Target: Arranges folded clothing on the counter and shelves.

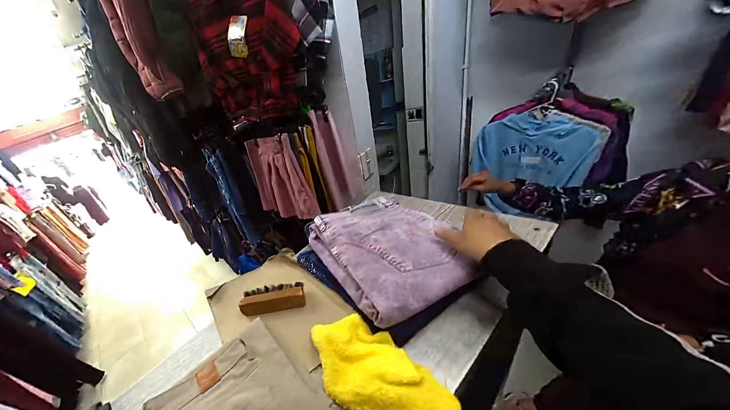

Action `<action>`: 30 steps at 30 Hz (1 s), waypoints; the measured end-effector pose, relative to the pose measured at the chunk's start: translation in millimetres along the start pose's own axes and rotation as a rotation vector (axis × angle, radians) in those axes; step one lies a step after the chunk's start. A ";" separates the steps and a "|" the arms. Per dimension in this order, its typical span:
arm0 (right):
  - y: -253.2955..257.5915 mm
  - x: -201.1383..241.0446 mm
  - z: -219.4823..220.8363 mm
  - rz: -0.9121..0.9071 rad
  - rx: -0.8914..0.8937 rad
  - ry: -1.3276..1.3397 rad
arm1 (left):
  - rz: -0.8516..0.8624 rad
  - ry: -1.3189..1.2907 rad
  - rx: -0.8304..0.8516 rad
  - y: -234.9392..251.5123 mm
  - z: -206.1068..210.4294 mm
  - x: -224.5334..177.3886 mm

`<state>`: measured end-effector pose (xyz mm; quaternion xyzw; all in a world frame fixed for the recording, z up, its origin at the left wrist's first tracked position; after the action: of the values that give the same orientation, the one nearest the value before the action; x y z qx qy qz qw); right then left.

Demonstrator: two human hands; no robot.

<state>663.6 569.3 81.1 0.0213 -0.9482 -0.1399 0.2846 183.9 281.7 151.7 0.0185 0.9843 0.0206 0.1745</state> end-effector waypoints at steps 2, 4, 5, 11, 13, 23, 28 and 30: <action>13.9 -28.1 14.7 -0.007 0.060 -0.010 | 0.154 -0.010 0.063 24.7 6.0 -55.8; 9.4 -13.8 22.3 -0.151 0.148 0.066 | 0.279 -0.001 0.140 51.8 17.3 -104.4; 2.9 -2.2 22.8 -0.216 0.190 0.090 | 0.338 0.013 0.166 67.3 24.5 -126.7; 48.8 -30.8 20.5 -0.084 0.019 0.166 | 0.366 -0.033 0.295 196.9 96.4 -225.6; 62.1 -28.8 28.0 -0.052 0.018 0.244 | 0.245 -0.157 0.328 241.3 126.3 -233.9; -56.6 92.5 34.3 -1.153 0.110 0.363 | -0.259 -1.521 0.045 267.8 139.6 -170.2; -76.1 85.9 36.7 -1.187 0.095 0.351 | -0.075 -1.501 0.093 286.6 135.2 -143.5; -76.5 84.7 35.2 -1.145 0.162 0.367 | -0.025 -1.318 0.115 305.4 147.1 -128.9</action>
<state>570.4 494.6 77.0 0.5734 -0.7291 -0.1919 0.3206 364.4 586.1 72.3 0.0253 0.6710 -0.0494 0.7394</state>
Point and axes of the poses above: each hand's wrist, its own y-axis towards the middle knuckle, its own z-axis out of the palm, x = y × z, the point moved 8 cm from there along y, towards the middle knuckle, and after that the axes turned 12 degrees about -z, right-handed, at the moved point
